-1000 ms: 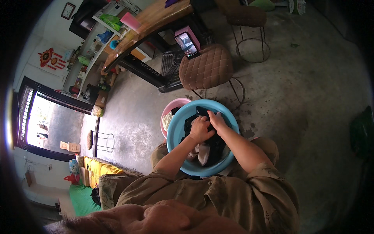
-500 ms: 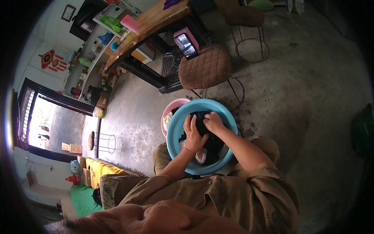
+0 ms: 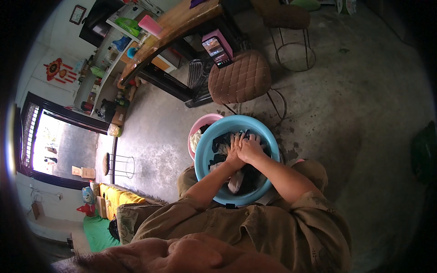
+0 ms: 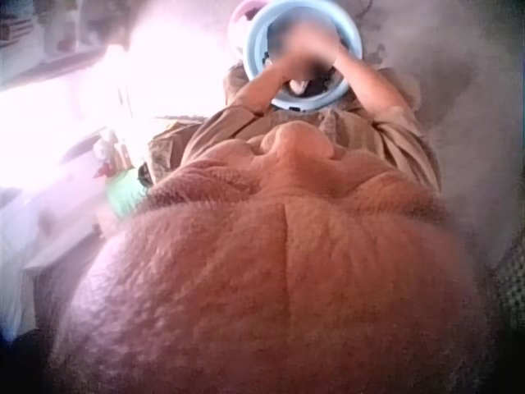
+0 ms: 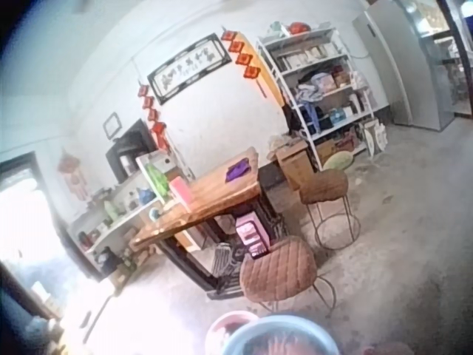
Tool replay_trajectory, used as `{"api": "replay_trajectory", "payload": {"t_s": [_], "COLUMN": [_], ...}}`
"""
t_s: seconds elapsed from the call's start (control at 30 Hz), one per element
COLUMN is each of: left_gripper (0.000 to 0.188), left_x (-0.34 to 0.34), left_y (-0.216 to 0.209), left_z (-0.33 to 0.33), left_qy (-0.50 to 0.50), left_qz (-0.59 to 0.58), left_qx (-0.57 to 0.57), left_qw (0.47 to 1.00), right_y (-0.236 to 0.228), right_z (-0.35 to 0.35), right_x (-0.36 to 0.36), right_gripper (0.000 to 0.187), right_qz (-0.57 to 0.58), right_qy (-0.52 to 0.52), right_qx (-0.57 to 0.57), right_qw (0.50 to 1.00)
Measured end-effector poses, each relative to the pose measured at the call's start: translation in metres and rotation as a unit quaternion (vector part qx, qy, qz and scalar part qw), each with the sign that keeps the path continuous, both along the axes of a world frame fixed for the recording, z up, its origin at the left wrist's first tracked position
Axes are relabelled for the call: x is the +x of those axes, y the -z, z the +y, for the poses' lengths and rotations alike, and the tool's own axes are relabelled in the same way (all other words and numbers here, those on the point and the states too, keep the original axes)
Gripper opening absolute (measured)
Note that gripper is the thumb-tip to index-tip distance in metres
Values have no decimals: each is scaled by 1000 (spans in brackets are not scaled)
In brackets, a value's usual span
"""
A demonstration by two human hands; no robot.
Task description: The person sits on the floor and hand-washes dark-colored clothes in a blue basin filled with water. They repeatedly submerge, scrub, and wring the garments, occasionally transferring items between the blue basin and a pink basin nearby.
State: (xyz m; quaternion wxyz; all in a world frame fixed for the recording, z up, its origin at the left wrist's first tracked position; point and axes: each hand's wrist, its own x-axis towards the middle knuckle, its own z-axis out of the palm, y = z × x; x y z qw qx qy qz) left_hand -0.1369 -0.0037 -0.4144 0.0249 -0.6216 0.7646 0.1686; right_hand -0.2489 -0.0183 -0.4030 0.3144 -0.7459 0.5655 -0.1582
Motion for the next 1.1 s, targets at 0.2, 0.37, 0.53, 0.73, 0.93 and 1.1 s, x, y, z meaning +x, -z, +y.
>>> {"api": "replay_trajectory", "payload": {"t_s": [0.2, 0.37, 0.53, 0.73, 0.93, 1.1], "left_gripper": [67, 71, 60, 45, 33, 39], "left_x": [21, 35, 19, 18, 19, 43], "left_y": [57, 84, 50, 28, 29, 19], "left_z": [-24, -41, -60, -70, -54, -33], "left_qy": [84, 57, 35, -47, -90, -105], "left_qz": [-74, -83, -24, 25, 158, 263], "left_qx": [-30, 43, 29, 157, -20, -151], "left_qw": [993, 994, 999, 986, 983, 947], "right_y": [1, 1, 24, 31, 56, 22], "right_z": [-6, -13, -21, -25, -37, -32], "right_x": [4, 8, 9, 14, 12, 8], "right_gripper": [48, 55, 54, 53, 35, 27], "right_qz": [-2, 4, -20, -55, -149, -312], "right_qy": [18, 4, 47, 83, 127, 59], "right_qx": [63, 137, 102, 103, -17, -41], "right_qw": [998, 991, 993, 990, 981, 947]}}
